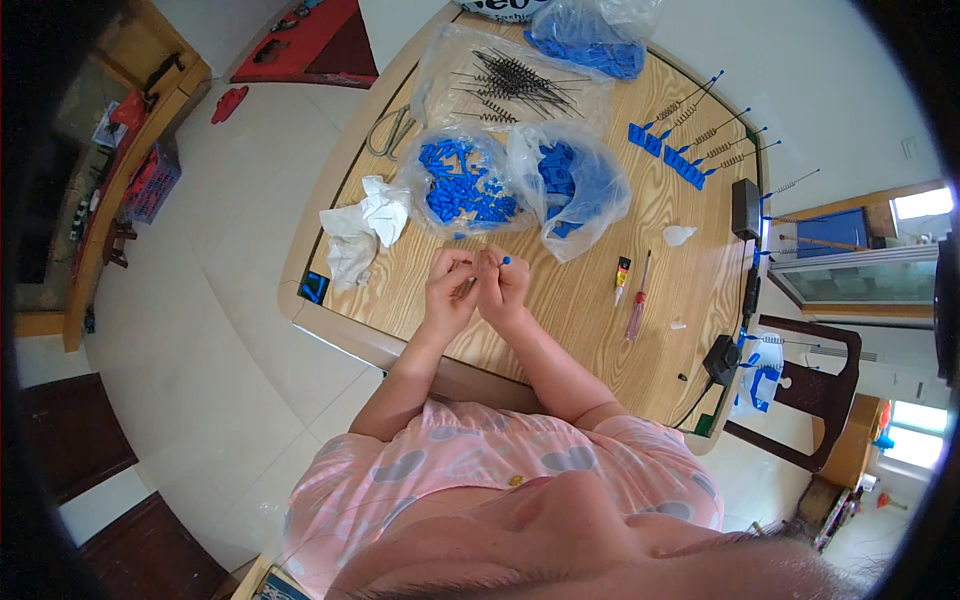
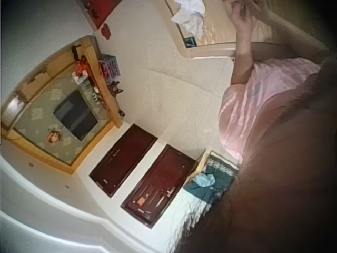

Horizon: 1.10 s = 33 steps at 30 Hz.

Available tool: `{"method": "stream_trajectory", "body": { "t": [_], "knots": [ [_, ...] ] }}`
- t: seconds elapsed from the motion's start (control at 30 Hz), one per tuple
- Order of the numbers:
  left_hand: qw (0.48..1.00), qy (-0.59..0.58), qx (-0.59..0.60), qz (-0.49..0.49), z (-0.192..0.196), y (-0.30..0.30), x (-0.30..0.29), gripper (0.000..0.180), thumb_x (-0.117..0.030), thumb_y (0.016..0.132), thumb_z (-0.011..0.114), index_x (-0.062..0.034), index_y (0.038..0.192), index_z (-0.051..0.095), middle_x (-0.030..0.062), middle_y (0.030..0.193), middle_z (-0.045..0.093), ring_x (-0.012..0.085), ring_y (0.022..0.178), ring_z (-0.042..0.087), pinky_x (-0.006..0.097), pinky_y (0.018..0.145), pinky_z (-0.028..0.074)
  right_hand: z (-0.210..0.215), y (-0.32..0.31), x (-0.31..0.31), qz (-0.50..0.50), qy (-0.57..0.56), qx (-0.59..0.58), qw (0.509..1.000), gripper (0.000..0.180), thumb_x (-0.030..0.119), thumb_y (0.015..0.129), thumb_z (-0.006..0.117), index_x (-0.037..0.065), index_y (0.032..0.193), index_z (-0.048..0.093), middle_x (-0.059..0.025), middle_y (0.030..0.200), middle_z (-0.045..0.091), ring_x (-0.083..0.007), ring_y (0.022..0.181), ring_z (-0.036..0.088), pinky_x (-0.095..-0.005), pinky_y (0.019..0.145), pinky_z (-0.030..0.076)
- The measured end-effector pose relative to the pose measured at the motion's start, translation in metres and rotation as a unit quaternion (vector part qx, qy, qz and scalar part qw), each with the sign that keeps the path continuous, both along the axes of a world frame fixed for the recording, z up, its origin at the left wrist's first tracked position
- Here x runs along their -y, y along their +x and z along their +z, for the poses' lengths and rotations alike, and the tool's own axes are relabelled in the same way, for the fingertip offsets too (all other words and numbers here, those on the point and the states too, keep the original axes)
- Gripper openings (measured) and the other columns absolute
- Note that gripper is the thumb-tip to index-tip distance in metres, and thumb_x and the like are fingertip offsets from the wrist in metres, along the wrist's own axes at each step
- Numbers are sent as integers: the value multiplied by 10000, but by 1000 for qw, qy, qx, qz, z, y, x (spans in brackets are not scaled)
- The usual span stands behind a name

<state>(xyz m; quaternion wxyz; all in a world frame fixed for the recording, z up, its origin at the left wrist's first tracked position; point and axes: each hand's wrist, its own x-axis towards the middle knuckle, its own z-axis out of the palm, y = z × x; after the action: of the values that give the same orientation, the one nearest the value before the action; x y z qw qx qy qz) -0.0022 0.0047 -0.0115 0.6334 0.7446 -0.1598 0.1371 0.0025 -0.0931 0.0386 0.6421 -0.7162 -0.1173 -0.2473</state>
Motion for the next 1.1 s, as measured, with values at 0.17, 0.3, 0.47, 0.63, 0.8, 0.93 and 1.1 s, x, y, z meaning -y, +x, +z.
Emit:
{"method": "stream_trajectory", "body": {
  "t": [0.17, 0.3, 0.47, 0.63, 0.8, 0.93, 1.1],
  "knots": [
    [1000, 9, 9, -3, 2, 1, -2, 171, 59, 649, 679, -10, 795, 621, 83, 916, 560, 235, 834, 506, 307, 694, 417, 6, 0, 2, -1, -24, -25, 999, 185, 43, 860, 506, -11, 684, 489, -136, 547, 424, -229, 451, 424, -328, 448, 335],
    [1000, 10, 20, -3, 5, 1, 0, 177, 58, 648, 684, -7, 800, 621, 82, 912, 560, 236, 842, 510, 307, 699, 419, 8, 1, 1, 17, 15, -45, 999, 175, 56, 871, 505, -23, 716, 508, -138, 550, 428, -213, 460, 428, -322, 455, 343],
    [1000, 13, 11, -3, 3, 0, -1, 178, 66, 646, 682, -7, 795, 619, 79, 906, 561, 236, 845, 511, 307, 707, 422, 9, 2, 2, 16, 4, -56, 998, 173, 70, 886, 502, -28, 746, 529, -132, 562, 438, -189, 475, 436, -317, 468, 352],
    [1000, 7, 10, -3, 0, 1, 0, 175, 70, 645, 678, -7, 788, 613, 81, 904, 561, 239, 846, 513, 311, 711, 426, 7, 2, 2, 19, 12, -64, 998, 167, 68, 885, 504, -23, 749, 535, -133, 567, 451, -190, 478, 450, -316, 470, 357],
    [1000, -1, 4, -3, 1, 0, -1, 170, 70, 642, 679, -8, 776, 609, 84, 902, 564, 243, 852, 517, 317, 714, 431, 4, 2, 2, 24, 14, -53, 998, 162, 66, 882, 509, -23, 749, 534, -131, 568, 451, -192, 477, 457, -314, 469, 357],
    [1000, 7, -2, -2, 2, 0, -1, 168, 66, 641, 682, -8, 774, 612, 85, 903, 566, 244, 855, 518, 318, 708, 432, 1, 2, 3, 18, -3, -43, 999, 160, 64, 879, 510, -19, 743, 523, -137, 565, 442, -205, 469, 449, -316, 462, 349],
    [1000, 18, 2, 2, 5, 0, -1, 160, 52, 644, 684, -11, 776, 618, 88, 913, 571, 244, 851, 518, 319, 704, 432, 1, 2, 3, 20, -5, -42, 999, 173, 63, 880, 504, -18, 727, 510, -143, 563, 433, -220, 464, 442, -319, 457, 342]
  ]
}}
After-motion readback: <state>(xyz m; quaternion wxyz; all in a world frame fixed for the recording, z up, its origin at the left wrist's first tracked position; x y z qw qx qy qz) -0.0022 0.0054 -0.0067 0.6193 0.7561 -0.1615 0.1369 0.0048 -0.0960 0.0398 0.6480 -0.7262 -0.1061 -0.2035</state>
